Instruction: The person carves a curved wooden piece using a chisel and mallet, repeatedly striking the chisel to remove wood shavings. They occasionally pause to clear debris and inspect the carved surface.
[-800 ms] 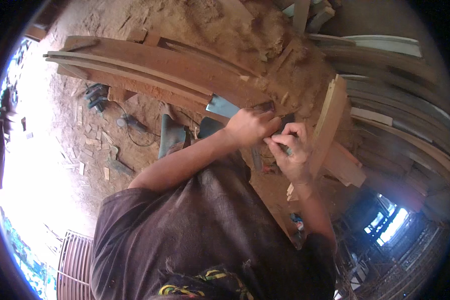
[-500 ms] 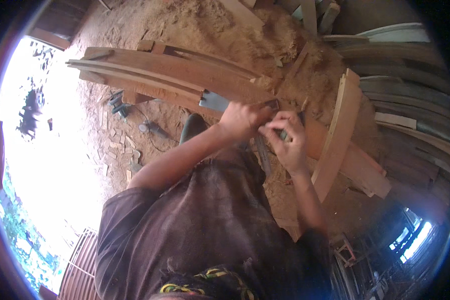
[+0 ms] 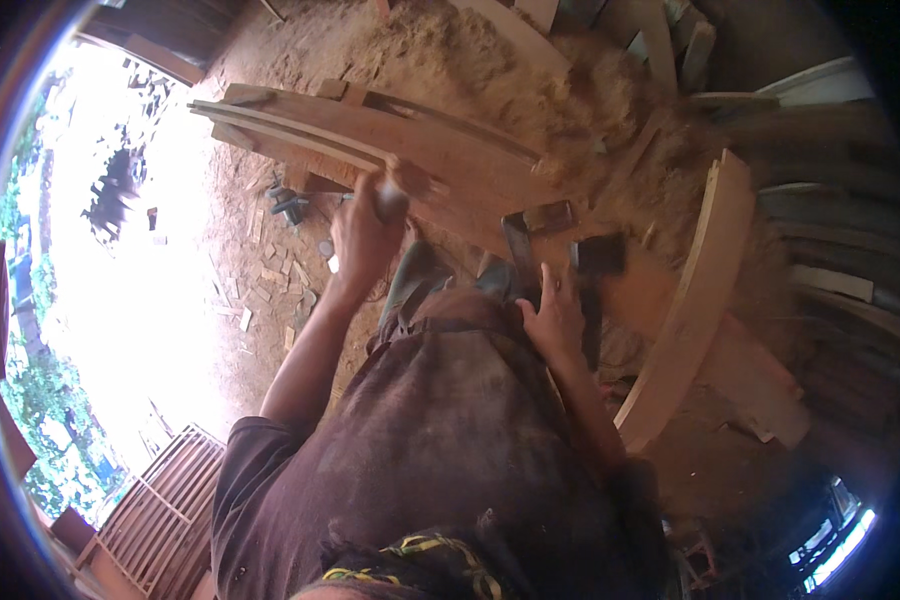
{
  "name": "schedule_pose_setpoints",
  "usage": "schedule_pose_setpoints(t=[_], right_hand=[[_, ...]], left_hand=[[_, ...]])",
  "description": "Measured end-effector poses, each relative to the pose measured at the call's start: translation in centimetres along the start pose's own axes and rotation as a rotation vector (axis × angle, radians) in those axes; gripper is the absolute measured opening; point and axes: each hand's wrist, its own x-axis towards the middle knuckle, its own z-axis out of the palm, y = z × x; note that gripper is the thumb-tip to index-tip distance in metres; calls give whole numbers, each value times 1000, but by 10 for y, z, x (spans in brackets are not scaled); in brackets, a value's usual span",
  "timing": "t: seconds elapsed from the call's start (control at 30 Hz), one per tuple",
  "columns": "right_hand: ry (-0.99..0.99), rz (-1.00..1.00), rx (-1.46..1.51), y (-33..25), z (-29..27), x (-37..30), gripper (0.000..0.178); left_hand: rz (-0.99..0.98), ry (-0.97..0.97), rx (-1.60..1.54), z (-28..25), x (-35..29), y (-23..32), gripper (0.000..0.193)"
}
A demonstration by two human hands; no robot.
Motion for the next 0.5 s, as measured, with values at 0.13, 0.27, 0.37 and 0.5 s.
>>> schedule_pose_setpoints(t=[0.13,0.27,0.37,0.5], right_hand=[[6,60,70,11,26,8,62],[-5,40,98,13,35,6,64],[103,8,-7,-1,30,5,63],[188,83,-35,2,47,6,60]], left_hand=[[-24,-5,186,-4,24,2,45],[-6,-57,271,3,27,5,38],[-6,-84,301,7,32,7,29],[64,-139,372,14,41,11,25]])
